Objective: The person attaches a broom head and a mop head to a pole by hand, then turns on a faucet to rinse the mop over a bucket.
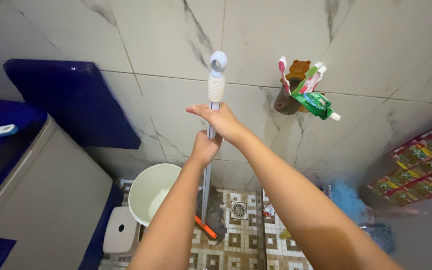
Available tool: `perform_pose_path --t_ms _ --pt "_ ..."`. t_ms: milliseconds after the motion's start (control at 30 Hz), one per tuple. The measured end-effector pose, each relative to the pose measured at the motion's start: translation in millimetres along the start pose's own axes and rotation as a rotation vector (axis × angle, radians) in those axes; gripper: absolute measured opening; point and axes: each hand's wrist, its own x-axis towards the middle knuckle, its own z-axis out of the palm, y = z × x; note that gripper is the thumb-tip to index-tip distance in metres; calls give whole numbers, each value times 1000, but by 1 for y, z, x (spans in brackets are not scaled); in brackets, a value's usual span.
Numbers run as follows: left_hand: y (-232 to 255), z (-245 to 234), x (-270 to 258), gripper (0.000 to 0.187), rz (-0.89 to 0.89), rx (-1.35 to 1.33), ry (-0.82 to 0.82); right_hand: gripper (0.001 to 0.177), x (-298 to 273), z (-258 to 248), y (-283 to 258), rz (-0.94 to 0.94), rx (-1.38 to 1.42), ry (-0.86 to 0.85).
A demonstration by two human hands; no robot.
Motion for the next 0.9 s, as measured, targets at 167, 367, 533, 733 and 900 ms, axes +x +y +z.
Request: perform_pose_path --t_ms 167,367,533,733,900 --pt "-25 1 0 30 48 -12 -6 42 -11 6 4 12 -21 41" --pt "-20 5 -30 20 -10 -16 -22 36 -46 25 -1 -195 111 195" --pt "36 31 -53 31 564 124 249 23 -70 34 -60 -346 191 578" --pt "158 47 -60 43 607 184 426 21 -95 15 -186 -545 133 550" --pt "242 53 -115 32 611 39 442 39 -120 -13 -232 -718 154 245"
